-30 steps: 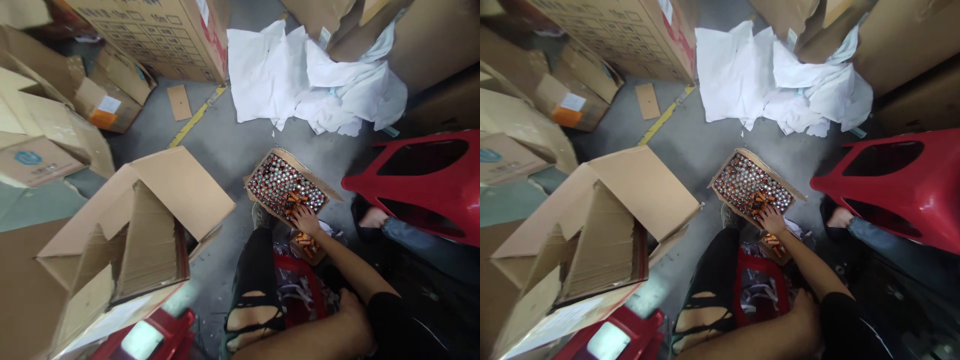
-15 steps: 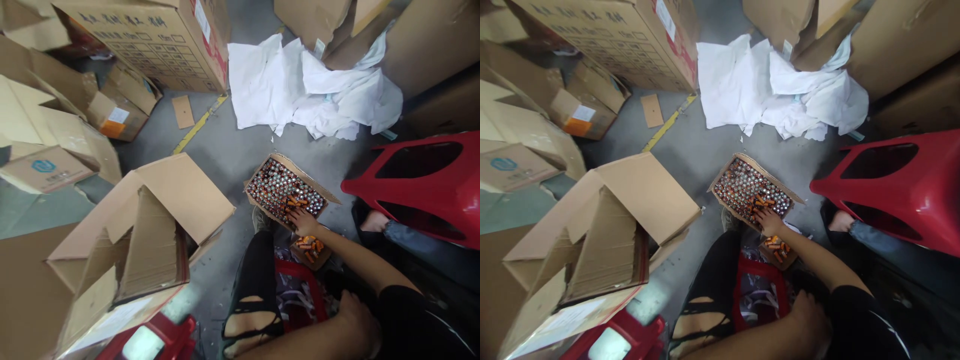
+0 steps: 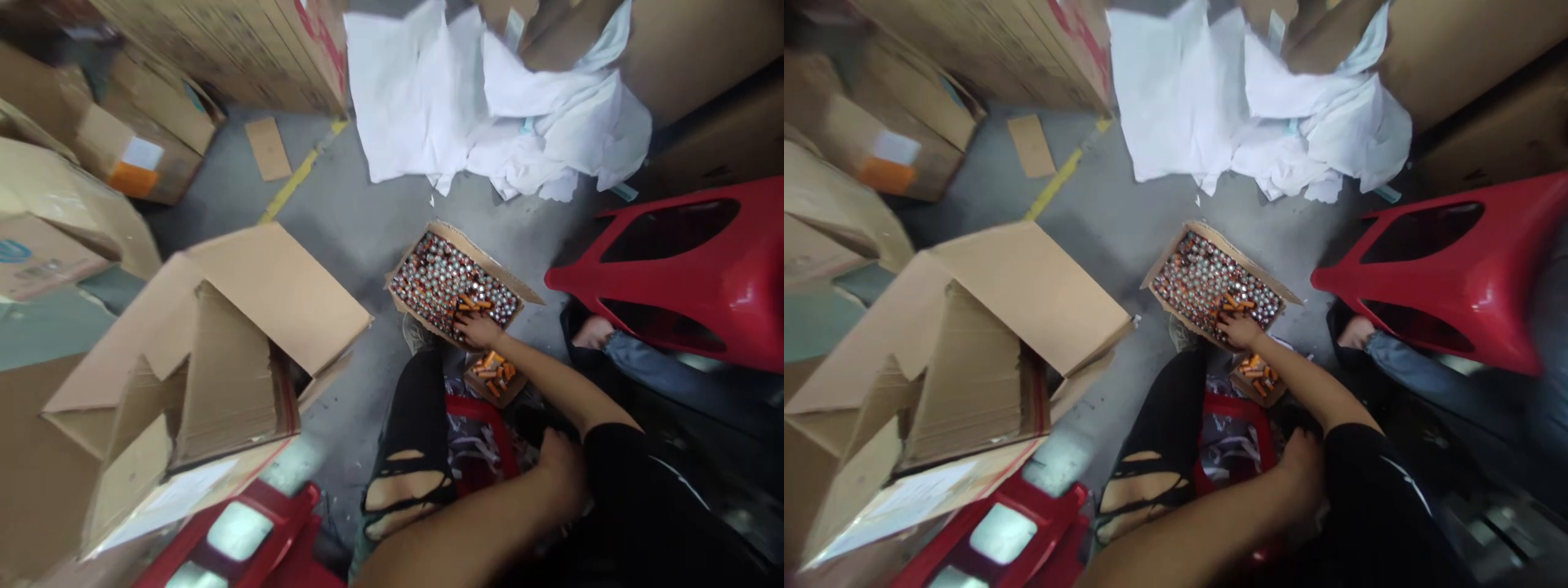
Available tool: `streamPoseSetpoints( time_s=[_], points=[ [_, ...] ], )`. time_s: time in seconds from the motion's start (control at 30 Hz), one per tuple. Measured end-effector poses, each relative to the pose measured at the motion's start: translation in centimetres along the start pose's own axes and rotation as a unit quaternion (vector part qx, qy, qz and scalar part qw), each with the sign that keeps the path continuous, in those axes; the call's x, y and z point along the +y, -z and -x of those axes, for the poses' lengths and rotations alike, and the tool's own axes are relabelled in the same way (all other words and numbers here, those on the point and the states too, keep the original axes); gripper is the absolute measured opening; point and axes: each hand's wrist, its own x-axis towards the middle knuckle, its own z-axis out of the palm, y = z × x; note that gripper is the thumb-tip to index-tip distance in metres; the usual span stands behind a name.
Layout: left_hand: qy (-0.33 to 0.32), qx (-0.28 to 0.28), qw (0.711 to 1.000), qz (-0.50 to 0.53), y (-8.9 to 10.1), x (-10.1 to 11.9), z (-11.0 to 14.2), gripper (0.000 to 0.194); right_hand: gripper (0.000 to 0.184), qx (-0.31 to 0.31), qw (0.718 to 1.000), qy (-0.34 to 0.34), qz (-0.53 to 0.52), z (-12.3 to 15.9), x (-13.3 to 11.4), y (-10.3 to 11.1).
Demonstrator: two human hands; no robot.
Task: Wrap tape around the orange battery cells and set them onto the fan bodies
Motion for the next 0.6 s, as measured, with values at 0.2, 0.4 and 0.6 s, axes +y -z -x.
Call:
streamPoseSetpoints(
  time_s=[0.2,0.4,0.6],
  points=[
    [-0.015,-0.058,0.998,0.023,3.3,0.4,1.8,0.047,0.057,-0.058,0.996,0.066,-0.016,0.1,1.3,-0.8],
    [-0.022,-0.036,0.999,0.024,3.6,0.3,2.4,0.05,0.058,-0.068,0.995,0.07,-0.008,-1.8,1.9,-0.6],
    [-0.011,-0.013,0.998,0.057,3.3,0.0,2.6,0.043,0.041,-0.042,0.997,0.06,0.002,-1.3,0.7,-1.6]
  ],
)
